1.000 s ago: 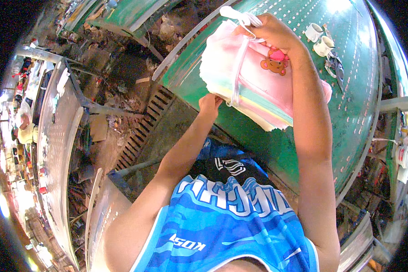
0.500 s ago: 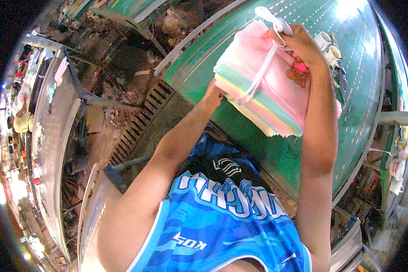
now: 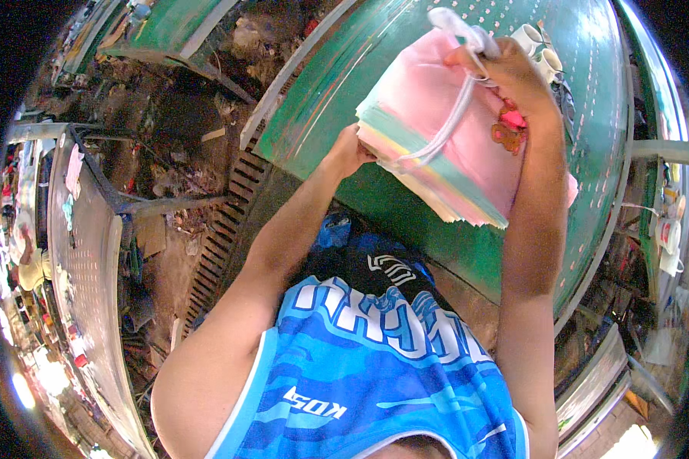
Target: The person folds a stack of pastel-colored cloths with a teddy bear print, then ties them into a bundle using a white elastic band. The person repeats the process with a second stack of cloths, securing each bundle with an elastic band.
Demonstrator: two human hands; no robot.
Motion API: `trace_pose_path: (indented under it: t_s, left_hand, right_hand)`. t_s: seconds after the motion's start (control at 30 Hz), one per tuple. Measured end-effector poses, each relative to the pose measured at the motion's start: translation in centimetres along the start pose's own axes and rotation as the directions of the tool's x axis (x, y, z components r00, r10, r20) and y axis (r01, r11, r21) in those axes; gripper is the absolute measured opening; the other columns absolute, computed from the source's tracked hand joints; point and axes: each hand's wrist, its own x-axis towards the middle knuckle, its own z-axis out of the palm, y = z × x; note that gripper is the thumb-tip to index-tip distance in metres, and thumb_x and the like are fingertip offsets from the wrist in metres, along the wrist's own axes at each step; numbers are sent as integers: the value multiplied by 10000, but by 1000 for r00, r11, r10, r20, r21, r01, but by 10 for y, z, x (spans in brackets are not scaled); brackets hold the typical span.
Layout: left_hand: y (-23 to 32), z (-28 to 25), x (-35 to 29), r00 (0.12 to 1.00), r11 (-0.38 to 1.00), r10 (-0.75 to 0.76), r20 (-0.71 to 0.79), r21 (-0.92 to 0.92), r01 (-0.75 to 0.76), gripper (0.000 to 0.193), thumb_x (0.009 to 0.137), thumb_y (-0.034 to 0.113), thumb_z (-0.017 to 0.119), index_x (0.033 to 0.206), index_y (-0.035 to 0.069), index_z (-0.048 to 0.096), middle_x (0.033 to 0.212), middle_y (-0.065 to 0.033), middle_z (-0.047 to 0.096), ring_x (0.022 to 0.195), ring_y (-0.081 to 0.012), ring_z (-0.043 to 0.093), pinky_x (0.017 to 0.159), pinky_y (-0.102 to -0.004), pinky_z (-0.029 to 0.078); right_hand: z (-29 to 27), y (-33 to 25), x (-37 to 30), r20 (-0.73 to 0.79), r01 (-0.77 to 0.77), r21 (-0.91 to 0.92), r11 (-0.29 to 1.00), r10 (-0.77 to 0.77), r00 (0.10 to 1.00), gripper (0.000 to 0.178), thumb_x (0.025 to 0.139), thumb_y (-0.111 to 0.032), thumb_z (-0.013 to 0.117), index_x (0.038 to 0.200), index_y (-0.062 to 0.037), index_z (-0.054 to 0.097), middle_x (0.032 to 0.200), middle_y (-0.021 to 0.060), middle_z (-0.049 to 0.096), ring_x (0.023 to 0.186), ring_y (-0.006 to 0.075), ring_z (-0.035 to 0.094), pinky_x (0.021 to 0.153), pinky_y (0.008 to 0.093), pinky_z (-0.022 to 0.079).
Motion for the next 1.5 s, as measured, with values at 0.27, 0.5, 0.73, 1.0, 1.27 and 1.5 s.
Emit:
trace_pose_path:
  t_s: [0.27, 0.5, 0.73, 1.0, 1.27, 1.5]
  left_hand:
    - [7, 22, -36, 943, 973, -105, 317, -165, 164, 856, 1024, 769, 156, 1579, 168, 407, 1489, -138, 586, 1279, -352, 636, 1034, -556, 533]
    - [-6, -11, -35, 880, 901, -428, 206, 172, 398, 710, 1063, 688, 296, 1505, 164, 480, 1235, -116, 739, 1102, -293, 718, 911, -507, 611]
    - [157, 87, -135, 181, 95, 983, 3, 842, -530, 149, 1021, 117, 646, 1065, 11, 742, 947, -130, 718, 843, -250, 670, 783, -355, 528]
    - [158, 224, -163, 594, -5, 687, 418, 821, -571, 768, 884, 346, 828, 1429, -83, 498, 1130, -189, 753, 999, -335, 755, 903, -403, 583]
    - [173, 234, -129, 661, 177, 640, 391, 762, -622, 487, 962, 252, 756, 1319, -44, 607, 970, -137, 782, 823, -221, 748, 782, -340, 576]
    - [182, 233, -115, 765, 603, 608, 212, 503, -619, 261, 1094, 212, 520, 1141, 13, 682, 922, -128, 753, 793, -180, 722, 707, -299, 574]
  right_hand:
    - [-8, 26, 4, -20, 73, 112, 991, -71, 997, 352, 956, -387, 769, 1061, -55, 813, 992, 31, 781, 800, 59, 613, 719, 251, 482]
    - [2, 6, 7, 13, 100, 14, 995, -100, 995, 389, 975, -434, 755, 1019, -55, 831, 761, -90, 623, 695, 34, 501, 603, 247, 384]
    - [19, -12, -9, -55, 202, 155, 967, -196, 979, 212, 938, -242, 803, 998, -40, 825, 725, -96, 618, 640, 14, 476, 570, 229, 365]
    - [7, -19, -19, -233, 238, 178, 955, -194, 953, 241, 867, -292, 872, 937, -68, 817, 769, -48, 706, 687, 41, 562, 574, 275, 458]
    - [-3, 0, -13, -320, 427, 351, 834, -321, 891, 349, 938, -410, 795, 997, -66, 797, 790, -71, 674, 677, 43, 569, 580, 255, 444]
    - [-28, -18, -27, -179, 451, 674, 586, -462, 868, 398, 1043, -163, 626, 1391, 31, 639, 964, 58, 719, 813, 119, 686, 817, 309, 582]
